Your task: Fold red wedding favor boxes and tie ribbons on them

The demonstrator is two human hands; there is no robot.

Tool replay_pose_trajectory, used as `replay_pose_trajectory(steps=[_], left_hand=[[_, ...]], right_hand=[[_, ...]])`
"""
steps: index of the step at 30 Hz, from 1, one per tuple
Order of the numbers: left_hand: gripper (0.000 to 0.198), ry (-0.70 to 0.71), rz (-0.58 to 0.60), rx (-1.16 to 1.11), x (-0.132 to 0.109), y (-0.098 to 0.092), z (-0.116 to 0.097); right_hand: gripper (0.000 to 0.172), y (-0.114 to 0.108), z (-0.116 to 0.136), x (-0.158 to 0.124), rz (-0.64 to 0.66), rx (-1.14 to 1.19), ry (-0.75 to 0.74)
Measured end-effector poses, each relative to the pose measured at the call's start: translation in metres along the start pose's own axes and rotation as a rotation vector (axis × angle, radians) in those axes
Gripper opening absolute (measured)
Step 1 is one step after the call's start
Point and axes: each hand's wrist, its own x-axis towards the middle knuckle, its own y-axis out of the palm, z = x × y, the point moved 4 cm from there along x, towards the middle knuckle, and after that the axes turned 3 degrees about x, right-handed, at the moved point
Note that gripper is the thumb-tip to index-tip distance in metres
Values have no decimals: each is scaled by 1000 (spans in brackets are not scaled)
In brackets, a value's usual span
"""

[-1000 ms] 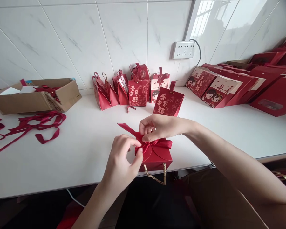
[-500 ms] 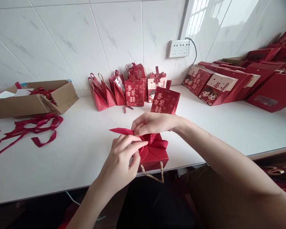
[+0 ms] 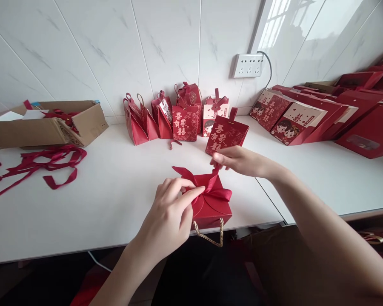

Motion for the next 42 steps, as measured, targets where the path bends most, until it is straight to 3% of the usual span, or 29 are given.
replay_pose_trajectory(steps=[3, 8, 11, 15, 18, 24, 27, 35, 39, 42], left_hand=[[43, -4, -14, -2, -1, 1, -1], [40, 14, 7, -15, 0, 1, 0], [39, 11, 19, -19, 0, 0, 1], [39, 20, 27, -29, 0, 0, 1], [41, 21, 34, -38, 0, 0, 1], [43, 28, 115, -57, 1, 2, 4], [42, 41, 151, -55, 2, 2, 5], [48, 84, 230, -43, 5, 1, 4], [50, 66, 250, -61, 5, 3, 6], [50, 38, 262, -69, 5, 4, 8]], right_hand=[[45, 0, -14, -11, 183, 168, -78], [36, 2, -19, -10, 147, 324, -88], [43, 2, -15, -8, 187, 326, -15], [47, 9, -22, -11, 360, 245, 189], [47, 13, -23, -12, 432, 297, 206], [41, 3, -10, -2, 94, 279, 90], [42, 5, -5, 5, 12, 328, 77], [46, 23, -16, 27, 4, 513, 95], [46, 36, -33, 36, 81, 321, 110], [50, 30, -38, 27, -53, 203, 126]])
